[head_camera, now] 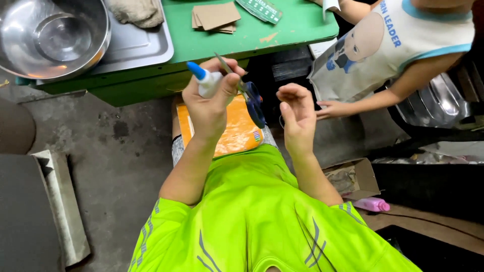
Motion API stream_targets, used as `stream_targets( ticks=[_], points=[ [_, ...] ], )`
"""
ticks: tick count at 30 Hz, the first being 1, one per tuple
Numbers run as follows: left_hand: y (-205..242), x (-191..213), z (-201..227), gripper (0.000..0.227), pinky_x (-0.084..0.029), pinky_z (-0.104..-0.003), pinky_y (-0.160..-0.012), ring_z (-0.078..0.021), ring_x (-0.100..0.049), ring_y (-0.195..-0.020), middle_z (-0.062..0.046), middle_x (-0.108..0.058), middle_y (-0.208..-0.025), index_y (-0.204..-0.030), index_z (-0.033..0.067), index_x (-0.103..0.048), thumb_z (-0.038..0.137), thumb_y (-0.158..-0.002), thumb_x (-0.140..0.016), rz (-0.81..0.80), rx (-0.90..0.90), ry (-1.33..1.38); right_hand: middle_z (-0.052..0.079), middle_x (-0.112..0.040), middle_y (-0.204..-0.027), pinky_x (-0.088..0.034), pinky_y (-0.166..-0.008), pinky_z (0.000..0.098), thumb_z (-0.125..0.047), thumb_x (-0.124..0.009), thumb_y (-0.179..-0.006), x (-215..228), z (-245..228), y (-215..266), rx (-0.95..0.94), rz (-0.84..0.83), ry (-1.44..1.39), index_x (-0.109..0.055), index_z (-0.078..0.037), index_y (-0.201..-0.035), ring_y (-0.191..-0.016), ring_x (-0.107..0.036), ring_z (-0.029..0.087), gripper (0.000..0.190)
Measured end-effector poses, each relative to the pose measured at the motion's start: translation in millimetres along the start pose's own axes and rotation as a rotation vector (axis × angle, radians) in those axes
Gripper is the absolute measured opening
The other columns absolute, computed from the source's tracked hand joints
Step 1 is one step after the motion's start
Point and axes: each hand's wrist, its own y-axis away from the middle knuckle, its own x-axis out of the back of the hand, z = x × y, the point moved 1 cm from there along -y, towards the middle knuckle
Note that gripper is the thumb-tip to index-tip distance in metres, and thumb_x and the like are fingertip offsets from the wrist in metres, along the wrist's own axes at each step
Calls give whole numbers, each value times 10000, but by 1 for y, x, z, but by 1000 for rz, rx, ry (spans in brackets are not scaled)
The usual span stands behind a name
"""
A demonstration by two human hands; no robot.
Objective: The person sits on the floor and applies glue from a small bottle onto a rectangular cardboard piece. They then cap the bottle and hand it to a child who uses scissors to cut the nozzle tip. The person receives the bottle back and continues the task.
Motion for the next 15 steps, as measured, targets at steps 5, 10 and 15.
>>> stream_targets(
  ticks=[5, 10, 15],
  points=[
    [10, -16, 1, 243, -605, -279, -810, -161, -739, -788, -122, -769, -889, -1044, 7, -749, 91, -850, -867, -179, -62, -199, 165, -625, -1219, -498, -1072, 413, 36, -639, -977, -16, -15, -2, -44, -302, 25, -619, 39, -1275, -1186, -641, 258, 298],
    [6, -16, 10, 178, -596, -299, -779, -162, -725, -758, -68, -756, -847, -1018, 52, -761, 142, -886, -839, -250, -75, -306, 151, -677, -1072, -547, -984, 408, 71, -751, -875, -1, 14, 5, -229, -467, -179, -643, 52, -1226, -1044, -683, 222, 368],
    [-12, 5, 16, 198, -541, -364, -929, -259, -658, -956, -46, -723, -981, -1021, 127, -751, 290, -910, -761, -309, -283, -522, 210, -565, -891, -531, -798, 441, -157, -957, -691, 8, 14, -6, -283, -620, -678, -515, 102, -1082, -840, -609, 327, 644]
  ],
)
